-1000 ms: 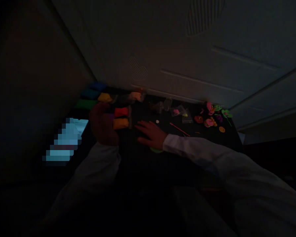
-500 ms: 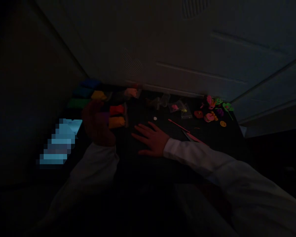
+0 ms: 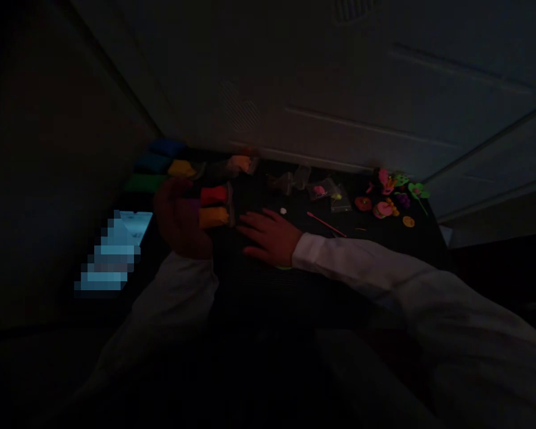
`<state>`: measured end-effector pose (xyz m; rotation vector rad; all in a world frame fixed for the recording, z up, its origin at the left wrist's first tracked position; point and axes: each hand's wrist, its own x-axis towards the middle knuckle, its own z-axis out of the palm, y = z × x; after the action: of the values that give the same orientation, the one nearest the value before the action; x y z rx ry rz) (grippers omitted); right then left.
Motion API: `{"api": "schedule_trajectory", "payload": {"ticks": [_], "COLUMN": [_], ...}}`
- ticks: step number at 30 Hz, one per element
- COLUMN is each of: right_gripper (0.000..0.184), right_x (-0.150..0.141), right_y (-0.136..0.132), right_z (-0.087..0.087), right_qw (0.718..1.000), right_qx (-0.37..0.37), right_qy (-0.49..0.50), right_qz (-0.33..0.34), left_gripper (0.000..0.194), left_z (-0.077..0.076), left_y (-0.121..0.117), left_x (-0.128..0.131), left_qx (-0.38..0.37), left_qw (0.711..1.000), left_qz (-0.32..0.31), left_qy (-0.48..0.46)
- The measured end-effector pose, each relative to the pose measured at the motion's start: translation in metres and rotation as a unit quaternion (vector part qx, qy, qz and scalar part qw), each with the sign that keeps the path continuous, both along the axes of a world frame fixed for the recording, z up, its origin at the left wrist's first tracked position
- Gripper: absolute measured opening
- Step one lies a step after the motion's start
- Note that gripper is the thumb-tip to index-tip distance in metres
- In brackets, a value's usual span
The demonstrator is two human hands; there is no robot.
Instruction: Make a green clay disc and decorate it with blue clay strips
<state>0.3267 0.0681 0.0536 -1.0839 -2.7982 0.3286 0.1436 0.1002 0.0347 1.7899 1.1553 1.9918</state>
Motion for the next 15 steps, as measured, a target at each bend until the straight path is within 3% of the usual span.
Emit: {"api": "schedule_trajectory", "payload": {"ticks": [6,15], "right_gripper": [0.063,0.067], "right_x": [-0.018,-0.018], "right_y": [0.003,0.002], "right_z": [-0.022,-0.023], "right_qw": [0.999,0.999], "right_qx": [0.018,0.022], "right_qy": [-0.037,-0.036], "right_qz": [-0.017,-0.022], "left_gripper": [0.037,0.036], "left_z": [0.002,0.003], "left_y": [-0.004,-0.004], "left_x": [0.003,0.001], "left_qx": [-0.04,-0.034], "left_qw": [0.999,0.999], "left_qz": [-0.002,-0.013], "left_qy": [0.002,0.017]}}
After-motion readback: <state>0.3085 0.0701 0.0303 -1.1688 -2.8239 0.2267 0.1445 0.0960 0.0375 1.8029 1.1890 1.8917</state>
